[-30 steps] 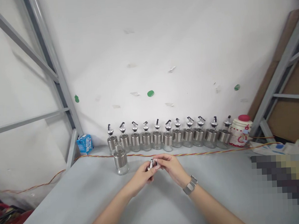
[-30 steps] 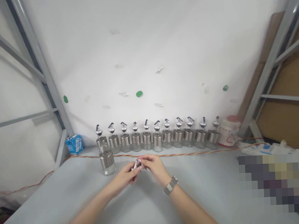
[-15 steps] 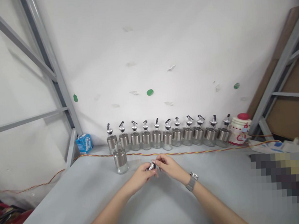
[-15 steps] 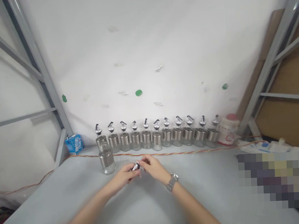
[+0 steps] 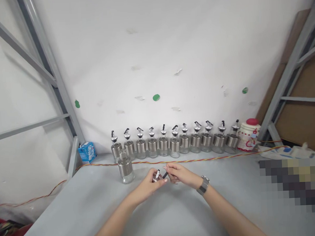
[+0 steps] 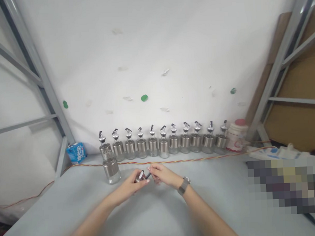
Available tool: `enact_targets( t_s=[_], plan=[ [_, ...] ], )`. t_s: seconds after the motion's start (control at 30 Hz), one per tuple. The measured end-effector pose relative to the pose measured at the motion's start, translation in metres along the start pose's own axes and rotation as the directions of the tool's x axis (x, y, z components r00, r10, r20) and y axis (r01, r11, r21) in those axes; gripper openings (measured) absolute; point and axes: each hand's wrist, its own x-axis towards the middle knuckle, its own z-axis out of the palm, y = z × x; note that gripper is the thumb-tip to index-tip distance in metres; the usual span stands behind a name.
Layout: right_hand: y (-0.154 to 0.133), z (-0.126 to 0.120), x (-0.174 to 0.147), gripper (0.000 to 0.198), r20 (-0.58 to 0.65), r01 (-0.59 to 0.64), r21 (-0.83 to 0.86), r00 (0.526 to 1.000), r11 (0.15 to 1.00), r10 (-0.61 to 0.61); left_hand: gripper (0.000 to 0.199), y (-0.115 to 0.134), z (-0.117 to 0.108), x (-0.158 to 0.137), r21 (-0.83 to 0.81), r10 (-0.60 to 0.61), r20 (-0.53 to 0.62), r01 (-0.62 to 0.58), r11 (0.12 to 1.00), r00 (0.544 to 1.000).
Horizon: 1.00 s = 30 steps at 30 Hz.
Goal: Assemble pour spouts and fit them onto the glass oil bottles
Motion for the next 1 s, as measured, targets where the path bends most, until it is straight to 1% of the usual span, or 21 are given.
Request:
enact_targets(
  t_s=[0.07,0.13,0.23,0.3,0.37,0.47,0.67,0.77,0.83,0.93,1.0],
  plan=[
    [-0.001,0.0,-0.001,0.041,0.028,0.013,0.037,1.0,0.999,-0.014,0.041,-0.002,0.002,-0.001,0.04,-0.003,-0.012,0.003,0.999,1.0],
    [0.0,0.002,-0.002,0.042,0.052,0.0,0.036,0.999,0.999,-0.002,0.04,-0.002,0.004,-0.003,0.063,0.0,0.016,-0.001,0.998,1.0],
    [0.001,0.005,-0.002,0.043,0.072,-0.02,0.034,0.997,0.999,0.018,0.039,0.0,0.008,-0.005,0.054,0.011,0.071,-0.015,0.998,0.997],
    [0.001,0.007,-0.002,0.043,0.077,-0.015,0.033,0.997,0.999,0.013,0.039,0.001,0.01,-0.005,0.06,0.034,0.085,-0.039,0.997,0.996],
    [0.001,0.007,-0.002,0.043,0.083,-0.002,0.027,0.997,1.0,-0.001,0.036,0.001,0.01,-0.005,0.102,0.079,0.071,-0.086,0.991,0.994],
    [0.001,0.007,-0.001,0.043,0.089,0.022,0.018,0.996,1.0,-0.023,0.032,0.0,0.01,-0.005,0.212,0.154,0.035,-0.158,0.964,0.987],
    [0.003,0.01,0.0,0.043,0.021,0.049,-0.041,0.999,0.998,-0.048,0.028,-0.001,0.009,-0.007,0.39,0.211,-0.013,-0.189,0.901,0.977],
    [0.002,0.012,0.0,0.042,0.005,0.083,-0.122,0.997,0.989,-0.083,0.027,0.0,0.008,-0.007,0.431,0.224,-0.015,-0.195,0.881,0.975],
    [-0.001,0.013,-0.001,0.041,-0.014,0.114,-0.206,0.993,0.972,-0.12,0.026,0.001,0.009,-0.007,0.434,0.236,-0.02,-0.204,0.877,0.972],
    [-0.005,0.015,-0.004,0.037,-0.068,0.145,-0.387,0.98,0.911,-0.185,0.024,0.002,0.009,-0.007,0.419,0.26,-0.02,-0.228,0.879,0.965],
    [-0.008,0.016,-0.007,0.035,-0.098,0.137,-0.496,0.972,0.858,-0.212,0.024,0.003,0.009,-0.007,0.406,0.272,-0.012,-0.244,0.881,0.962]
  ],
)
